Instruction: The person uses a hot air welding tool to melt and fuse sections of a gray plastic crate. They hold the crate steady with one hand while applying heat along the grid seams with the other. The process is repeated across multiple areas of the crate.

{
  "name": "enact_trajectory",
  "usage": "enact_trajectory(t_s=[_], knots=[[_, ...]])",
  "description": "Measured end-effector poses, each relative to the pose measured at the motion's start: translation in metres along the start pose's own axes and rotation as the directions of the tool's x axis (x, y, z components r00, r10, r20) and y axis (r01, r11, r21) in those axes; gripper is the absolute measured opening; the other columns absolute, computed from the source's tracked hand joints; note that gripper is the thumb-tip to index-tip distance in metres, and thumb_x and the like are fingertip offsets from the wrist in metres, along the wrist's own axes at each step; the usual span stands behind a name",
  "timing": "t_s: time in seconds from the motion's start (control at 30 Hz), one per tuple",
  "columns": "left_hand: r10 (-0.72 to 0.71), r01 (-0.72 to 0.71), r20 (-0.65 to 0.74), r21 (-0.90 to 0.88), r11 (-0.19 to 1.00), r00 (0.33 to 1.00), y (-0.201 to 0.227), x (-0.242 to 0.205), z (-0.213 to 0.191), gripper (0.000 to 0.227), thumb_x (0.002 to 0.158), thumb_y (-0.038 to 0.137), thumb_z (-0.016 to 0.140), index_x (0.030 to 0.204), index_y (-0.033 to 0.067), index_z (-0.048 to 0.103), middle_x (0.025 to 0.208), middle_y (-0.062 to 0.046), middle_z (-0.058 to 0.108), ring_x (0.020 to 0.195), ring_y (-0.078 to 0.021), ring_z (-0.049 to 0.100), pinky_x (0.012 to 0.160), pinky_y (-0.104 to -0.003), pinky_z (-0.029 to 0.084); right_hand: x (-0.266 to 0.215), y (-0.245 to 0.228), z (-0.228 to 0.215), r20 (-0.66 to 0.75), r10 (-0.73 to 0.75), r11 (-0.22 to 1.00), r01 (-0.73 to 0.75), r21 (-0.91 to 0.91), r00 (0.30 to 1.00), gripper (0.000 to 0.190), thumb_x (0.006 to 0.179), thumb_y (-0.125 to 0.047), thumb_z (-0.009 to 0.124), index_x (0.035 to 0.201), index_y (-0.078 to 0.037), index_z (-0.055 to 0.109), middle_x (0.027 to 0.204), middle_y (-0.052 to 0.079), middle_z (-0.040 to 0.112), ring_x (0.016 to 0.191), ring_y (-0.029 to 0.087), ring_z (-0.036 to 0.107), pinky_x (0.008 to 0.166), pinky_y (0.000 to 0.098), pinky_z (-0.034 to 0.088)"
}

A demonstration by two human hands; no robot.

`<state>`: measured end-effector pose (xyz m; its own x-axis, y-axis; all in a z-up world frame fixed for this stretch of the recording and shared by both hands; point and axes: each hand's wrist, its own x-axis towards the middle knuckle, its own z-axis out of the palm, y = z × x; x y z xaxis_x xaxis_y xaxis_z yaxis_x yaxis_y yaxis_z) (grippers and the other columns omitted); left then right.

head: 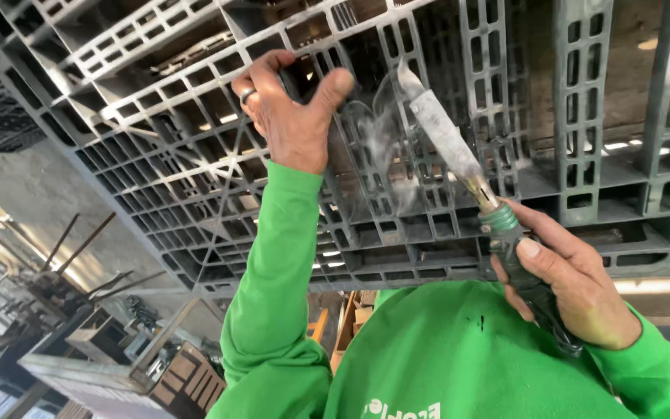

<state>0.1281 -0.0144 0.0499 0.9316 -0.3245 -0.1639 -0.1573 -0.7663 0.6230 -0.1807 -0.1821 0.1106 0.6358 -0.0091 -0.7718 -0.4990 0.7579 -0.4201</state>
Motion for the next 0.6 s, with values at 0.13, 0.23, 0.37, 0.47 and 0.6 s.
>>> enact_trajectory(t_s=[0.13, 0.23, 0.37, 0.47, 0.6], knots=[[0.064, -0.050, -0.054, 0.238, 0.970, 0.996, 0.004, -0.011, 0.018, 0.086, 0.059, 0.049, 0.100, 0.120, 0.0052, 0.059, 0.125, -0.017, 0.042, 0.118, -0.0372, 0.046, 0.101, -0.052, 0.039, -0.003, 0.003, 0.003, -0.131, 0.070, 0.983, -0.091, -0.160, 0.989, 0.062, 0.098, -0.024, 0.050, 0.158, -0.008, 0.044, 0.084, 0.012, 0.062, 0.056, 0.016, 0.055, 0.049, 0.0278, 0.045], [0.125, -0.083, -0.140, 0.275, 0.958, 0.982, 0.002, -0.009, 0.026, 0.072, 0.064, 0.046, 0.098, 0.111, 0.0034, 0.064, 0.122, -0.019, 0.046, 0.114, -0.0376, 0.048, 0.093, -0.052, 0.041, -0.007, 0.009, 0.005, -0.109, 0.072, 0.982, -0.090, -0.166, 0.991, 0.061, 0.099, -0.025, 0.051, 0.157, -0.007, 0.043, 0.085, 0.010, 0.061, 0.057, 0.015, 0.054, 0.049, 0.0281, 0.046], [0.030, -0.109, -0.277, -0.275, 0.955, 0.960, -0.011, 0.034, 0.015, 0.040, 0.090, 0.036, 0.086, 0.102, 0.0037, 0.066, 0.106, -0.013, 0.061, 0.100, -0.0236, 0.062, 0.089, -0.037, 0.057, -0.004, 0.011, 0.010, -0.030, 0.105, 0.988, -0.108, -0.113, 0.994, 0.059, 0.105, -0.024, 0.052, 0.160, -0.006, 0.042, 0.088, 0.012, 0.062, 0.058, 0.015, 0.055, 0.049, 0.0288, 0.047], [0.143, -0.228, -0.257, -0.340, 0.913, 0.956, -0.020, 0.043, 0.020, 0.028, 0.101, 0.029, 0.079, 0.100, 0.0042, 0.066, 0.091, -0.006, 0.067, 0.085, -0.0172, 0.064, 0.079, -0.030, 0.057, -0.005, 0.012, 0.012, -0.017, 0.203, 0.976, -0.204, -0.072, 0.979, 0.052, 0.102, -0.024, 0.052, 0.149, -0.001, 0.047, 0.084, 0.012, 0.061, 0.052, 0.015, 0.052, 0.044, 0.0283, 0.043], [0.364, -0.417, -0.282, -0.160, 0.895, 0.888, -0.018, 0.048, 0.036, 0.020, 0.100, 0.024, 0.076, 0.097, 0.0065, 0.068, 0.083, -0.001, 0.066, 0.073, -0.0114, 0.067, 0.066, -0.026, 0.055, 0.007, 0.005, 0.018, -0.042, 0.299, 0.953, -0.300, -0.031, 0.953, 0.054, 0.096, -0.026, 0.049, 0.145, -0.005, 0.052, 0.075, 0.013, 0.063, 0.044, 0.015, 0.050, 0.039, 0.0272, 0.041]])
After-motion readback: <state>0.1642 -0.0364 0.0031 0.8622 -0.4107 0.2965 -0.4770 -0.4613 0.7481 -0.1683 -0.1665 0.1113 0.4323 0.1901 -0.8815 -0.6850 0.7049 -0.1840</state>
